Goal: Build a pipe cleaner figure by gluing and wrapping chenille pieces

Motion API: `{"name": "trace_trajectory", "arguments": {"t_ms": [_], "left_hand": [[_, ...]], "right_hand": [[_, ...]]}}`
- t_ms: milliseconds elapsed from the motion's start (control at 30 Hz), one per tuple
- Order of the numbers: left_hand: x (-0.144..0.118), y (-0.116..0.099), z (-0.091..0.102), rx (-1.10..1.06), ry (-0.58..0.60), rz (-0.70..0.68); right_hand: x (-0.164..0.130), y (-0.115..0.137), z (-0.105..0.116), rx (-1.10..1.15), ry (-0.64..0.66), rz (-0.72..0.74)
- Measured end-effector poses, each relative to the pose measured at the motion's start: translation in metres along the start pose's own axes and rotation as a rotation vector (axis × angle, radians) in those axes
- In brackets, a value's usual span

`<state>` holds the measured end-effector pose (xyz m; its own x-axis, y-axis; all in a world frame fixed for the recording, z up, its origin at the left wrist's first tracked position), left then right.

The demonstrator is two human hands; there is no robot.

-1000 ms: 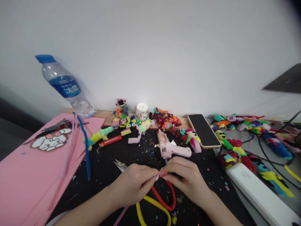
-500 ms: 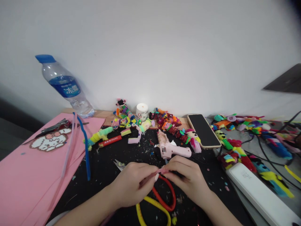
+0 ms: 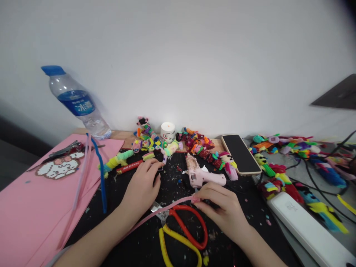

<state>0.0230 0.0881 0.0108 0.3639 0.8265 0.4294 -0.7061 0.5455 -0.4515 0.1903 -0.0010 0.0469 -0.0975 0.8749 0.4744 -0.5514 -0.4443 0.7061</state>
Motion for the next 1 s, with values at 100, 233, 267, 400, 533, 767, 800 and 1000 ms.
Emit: {"name": "trace_trajectory", "arguments": {"t_ms": [100,233,267,400,533,767,800,1000], "left_hand": [[-0.001,0.003,0.001,-0.002,-0.003,0.033],[-0.001,0.006,0.003,0.043,0.012,0.056],[-0.001,0.006,0.004,0.059,0.017,0.058],[0.0,0.004,0.005,0.023,0.033,0.068],[-0.002,-0.004,0.001,-0.193,0.102,0.158],[-0.021,-0.036,-0.024,-0.62,0.46,0.214],[-0.024,-0.039,-0.025,-0.655,0.484,0.208],[-0.031,-0.049,-0.028,-0.779,0.559,0.183]], "right_hand": [[0.0,0.001,-0.001,0.007,0.007,-0.008],[0.001,0.002,0.0,0.02,0.004,-0.018],[0.001,0.002,0.0,0.024,0.003,-0.019],[0.0,0.001,-0.001,0.043,0.003,-0.02],[-0.001,0.004,0.001,0.075,-0.061,-0.009],[-0.005,0.014,0.005,0.083,-0.182,0.007],[-0.006,0.014,0.004,0.085,-0.182,0.0],[-0.008,0.007,-0.004,0.103,-0.159,-0.057]]}}
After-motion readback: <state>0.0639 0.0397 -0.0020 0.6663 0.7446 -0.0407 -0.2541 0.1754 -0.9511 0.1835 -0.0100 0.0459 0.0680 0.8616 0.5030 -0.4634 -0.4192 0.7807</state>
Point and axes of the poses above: each hand's wrist, its own x-axis towards the middle knuckle, its own z-axis out of the back of the hand, y = z × x, the point moved 7 cm from there along x, towards the middle knuckle, and after that the axes turned 8 degrees about -y, right-handed, at the moved point
